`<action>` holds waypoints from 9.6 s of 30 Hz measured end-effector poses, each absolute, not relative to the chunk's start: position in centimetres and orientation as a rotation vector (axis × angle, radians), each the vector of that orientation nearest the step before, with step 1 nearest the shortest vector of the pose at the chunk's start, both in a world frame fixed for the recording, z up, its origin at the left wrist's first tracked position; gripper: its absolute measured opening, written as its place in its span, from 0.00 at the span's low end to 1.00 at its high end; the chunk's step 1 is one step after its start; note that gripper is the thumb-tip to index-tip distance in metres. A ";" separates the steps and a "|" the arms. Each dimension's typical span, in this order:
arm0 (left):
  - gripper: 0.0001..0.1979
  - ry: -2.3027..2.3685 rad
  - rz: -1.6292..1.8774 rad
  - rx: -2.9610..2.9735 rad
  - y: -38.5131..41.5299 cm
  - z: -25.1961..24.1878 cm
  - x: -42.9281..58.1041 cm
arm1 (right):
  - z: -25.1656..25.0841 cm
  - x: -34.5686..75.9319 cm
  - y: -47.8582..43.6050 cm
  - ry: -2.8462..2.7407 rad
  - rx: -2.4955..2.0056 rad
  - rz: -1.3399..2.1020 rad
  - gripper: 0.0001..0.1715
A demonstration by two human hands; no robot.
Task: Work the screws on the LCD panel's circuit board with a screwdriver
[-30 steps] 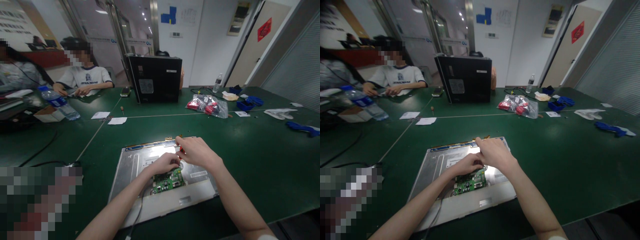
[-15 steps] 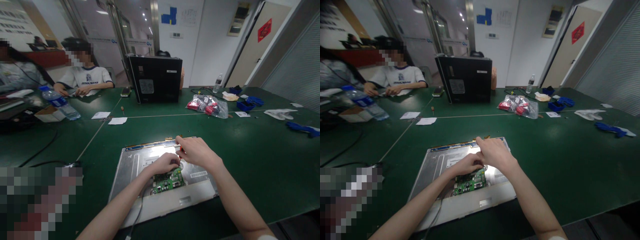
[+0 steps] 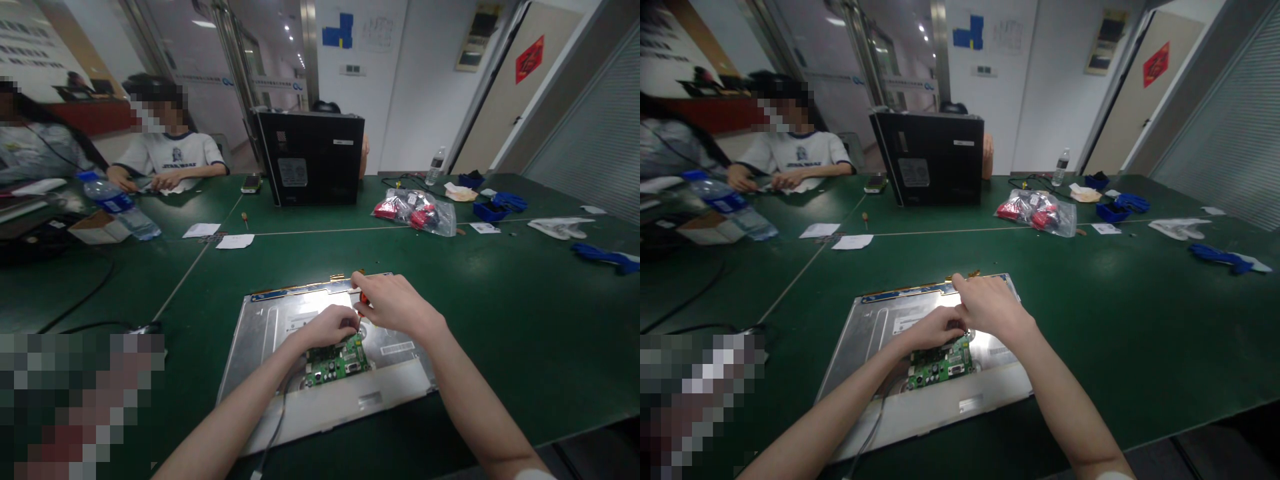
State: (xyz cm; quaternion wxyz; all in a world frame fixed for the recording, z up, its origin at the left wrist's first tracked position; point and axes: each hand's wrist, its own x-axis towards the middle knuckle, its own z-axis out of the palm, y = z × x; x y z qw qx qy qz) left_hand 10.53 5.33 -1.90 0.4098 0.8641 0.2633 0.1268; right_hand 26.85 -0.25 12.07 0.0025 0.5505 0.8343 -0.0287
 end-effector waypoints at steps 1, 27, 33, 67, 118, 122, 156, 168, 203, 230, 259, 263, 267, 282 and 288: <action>0.07 0.667 0.320 2.173 5.3 -1.9 10.5 | 12.2 26.9 -0.3 2.614 1.726 -0.091 0.12; 0.08 0.652 0.337 2.173 5.3 -2.0 10.6 | 12.2 26.8 -0.4 2.597 1.727 -0.066 0.10; 0.07 0.662 0.342 2.191 5.4 -2.1 10.6 | 12.5 27.0 -0.8 2.736 1.582 -0.241 0.12; 0.07 0.692 0.335 2.200 5.1 -1.4 10.6 | 12.0 26.8 -0.2 2.583 1.784 -0.081 0.13; 0.07 0.691 0.320 2.180 5.4 -2.0 10.7 | 12.5 27.2 -0.9 2.702 1.624 -0.177 0.14; 0.07 0.695 0.311 2.178 5.3 -1.8 10.7 | 12.0 27.1 -0.5 2.652 1.671 -0.100 0.13; 0.06 0.734 0.308 2.193 5.0 -1.5 10.7 | 11.8 26.9 -0.6 2.656 1.689 -0.120 0.16; 0.07 0.714 0.318 2.177 5.3 -2.1 10.7 | 12.1 27.0 -0.9 2.720 1.590 -0.218 0.18; 0.06 0.718 0.318 2.213 5.2 -1.6 10.7 | 12.0 26.9 -0.4 2.658 1.691 -0.150 0.13; 0.07 0.693 0.340 2.198 5.3 -2.0 10.7 | 11.8 26.1 -0.3 2.623 1.774 -0.132 0.14; 0.07 0.702 0.320 2.187 5.1 -1.5 10.6 | 12.2 26.1 -0.5 2.536 1.779 0.017 0.11; 0.06 0.708 0.325 2.197 5.0 -1.3 10.6 | 12.2 25.7 -0.4 2.483 1.834 0.083 0.18; 0.06 0.715 0.322 2.191 5.0 -1.6 10.7 | 12.1 25.5 -0.2 2.443 1.866 0.059 0.22; 0.06 0.696 0.337 2.175 5.1 -1.7 10.7 | 11.8 26.0 -0.2 2.440 1.873 0.033 0.20; 0.06 0.708 0.342 2.179 5.3 -2.1 10.7 | 12.2 26.3 -0.6 2.627 1.692 -0.068 0.13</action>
